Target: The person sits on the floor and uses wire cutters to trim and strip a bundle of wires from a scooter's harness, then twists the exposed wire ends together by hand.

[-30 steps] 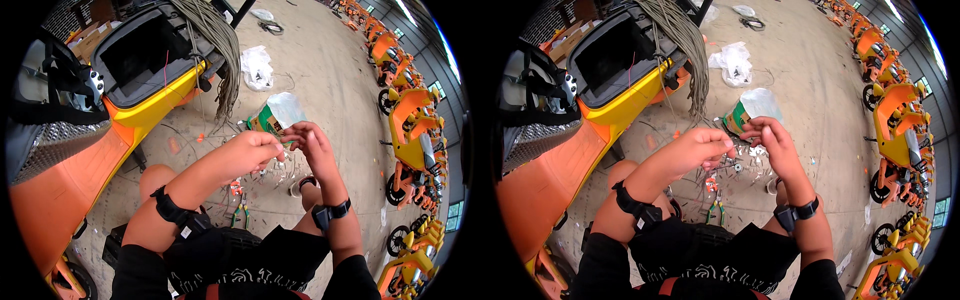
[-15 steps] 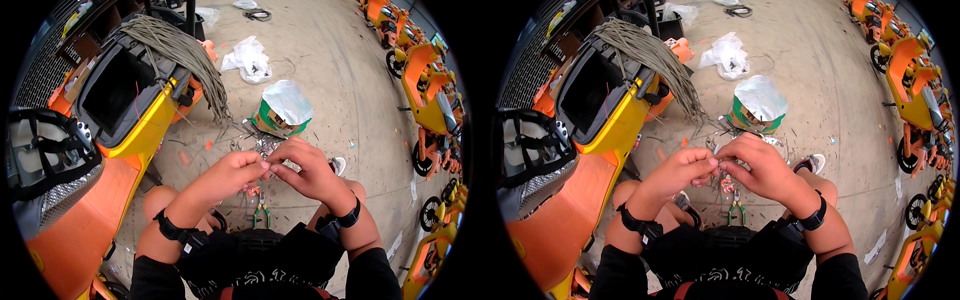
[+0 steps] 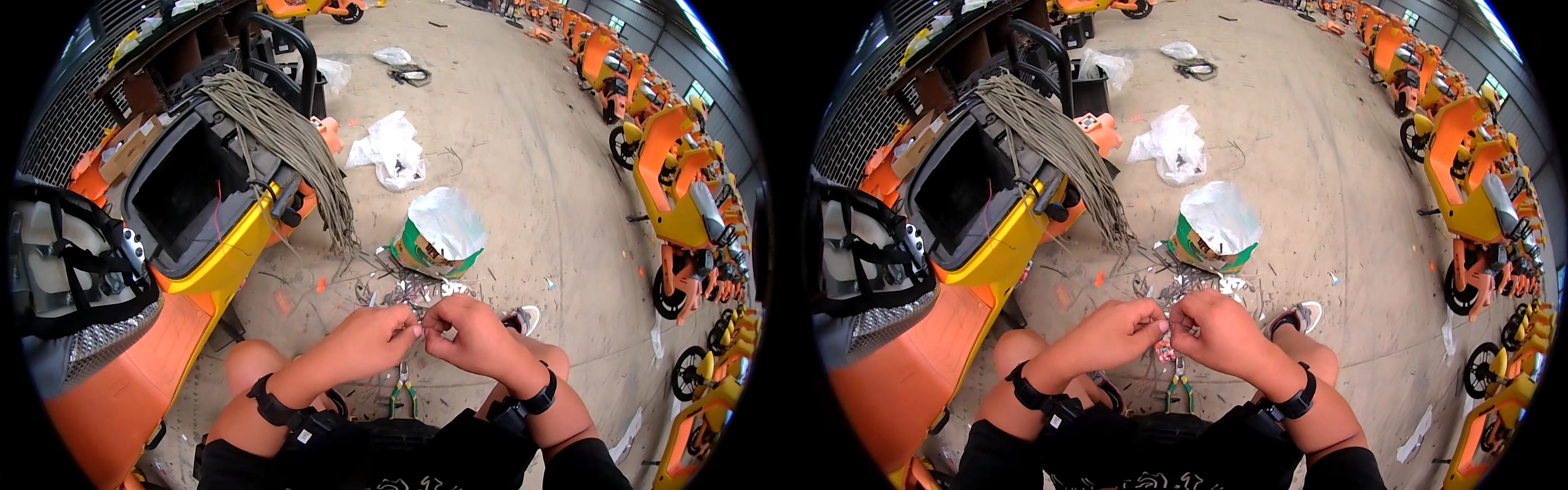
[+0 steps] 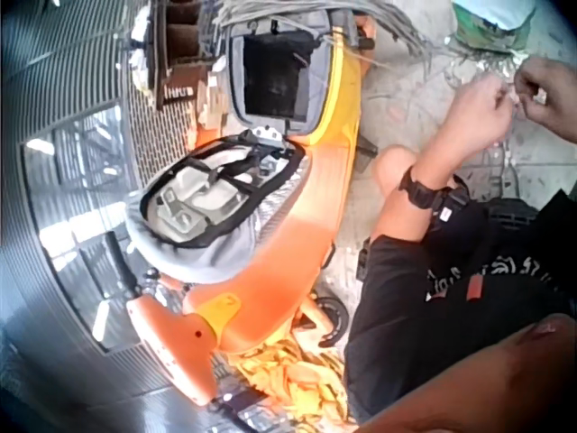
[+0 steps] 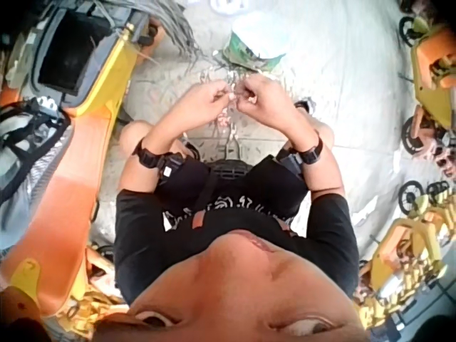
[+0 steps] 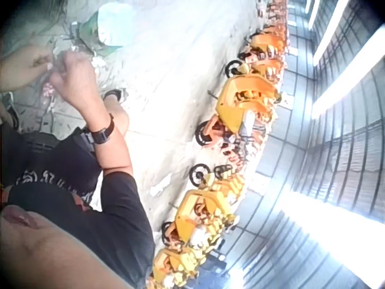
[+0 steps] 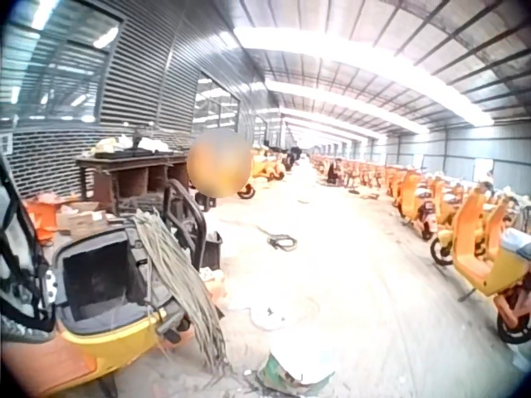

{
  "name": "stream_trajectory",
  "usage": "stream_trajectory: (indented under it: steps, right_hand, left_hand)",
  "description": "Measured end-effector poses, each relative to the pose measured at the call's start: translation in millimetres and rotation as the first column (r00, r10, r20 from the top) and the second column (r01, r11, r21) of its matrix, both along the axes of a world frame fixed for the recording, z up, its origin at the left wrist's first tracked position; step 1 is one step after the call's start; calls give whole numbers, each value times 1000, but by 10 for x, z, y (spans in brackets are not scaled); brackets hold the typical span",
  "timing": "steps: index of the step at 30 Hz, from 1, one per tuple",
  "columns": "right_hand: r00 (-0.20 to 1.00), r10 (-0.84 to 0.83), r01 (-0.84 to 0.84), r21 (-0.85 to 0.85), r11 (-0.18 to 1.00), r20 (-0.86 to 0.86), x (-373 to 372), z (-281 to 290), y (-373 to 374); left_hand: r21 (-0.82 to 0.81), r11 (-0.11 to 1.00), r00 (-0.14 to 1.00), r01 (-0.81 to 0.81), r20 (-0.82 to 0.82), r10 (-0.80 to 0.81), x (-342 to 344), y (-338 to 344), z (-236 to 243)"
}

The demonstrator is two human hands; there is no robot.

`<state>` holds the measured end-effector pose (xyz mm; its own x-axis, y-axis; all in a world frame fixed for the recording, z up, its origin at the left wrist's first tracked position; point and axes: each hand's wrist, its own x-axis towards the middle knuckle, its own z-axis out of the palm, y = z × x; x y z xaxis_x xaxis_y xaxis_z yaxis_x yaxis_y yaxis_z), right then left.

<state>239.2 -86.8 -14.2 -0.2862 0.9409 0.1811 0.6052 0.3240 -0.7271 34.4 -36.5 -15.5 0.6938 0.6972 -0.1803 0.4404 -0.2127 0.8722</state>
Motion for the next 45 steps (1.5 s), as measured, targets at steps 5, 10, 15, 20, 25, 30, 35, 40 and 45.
stream_trajectory:
  steps: [5,10,15,20,25,30,35,40,45]
  right_hand:
    - [999,-33,33,-78,996,9,-22,-22,-19]
    - [993,-103,90,-198,976,-55,1,3,-33]
    - [926,-373,354,-215,910,-54,377,-74,50]
    - [942,-327,335,-293,895,79,426,-107,-34]
    - [987,-81,108,-191,976,141,226,-256,-84]
    - [981,-12,52,-206,977,192,162,-313,7]
    - [980,-196,198,180,964,-26,5,-216,148]
    - [985,-138,161,245,956,-107,-24,-13,86]
    - [993,92,-113,461,880,67,-13,60,114]
  left_hand:
    - [37,999,998,2,-57,1,-32,-18,24]
    - [35,998,998,-46,-37,47,-93,-22,10]
    - [44,961,961,-273,68,269,-374,199,-55]
    - [-560,790,765,-250,386,516,-510,321,-1]
    - [-667,738,717,-102,465,520,-414,258,94]
    - [-705,707,705,-50,477,525,-277,262,115]
    - [-708,703,748,-64,433,504,-179,202,60]
    - [-728,685,803,-28,392,450,-125,114,-18]
    - [-775,627,843,75,385,375,-131,84,-62]
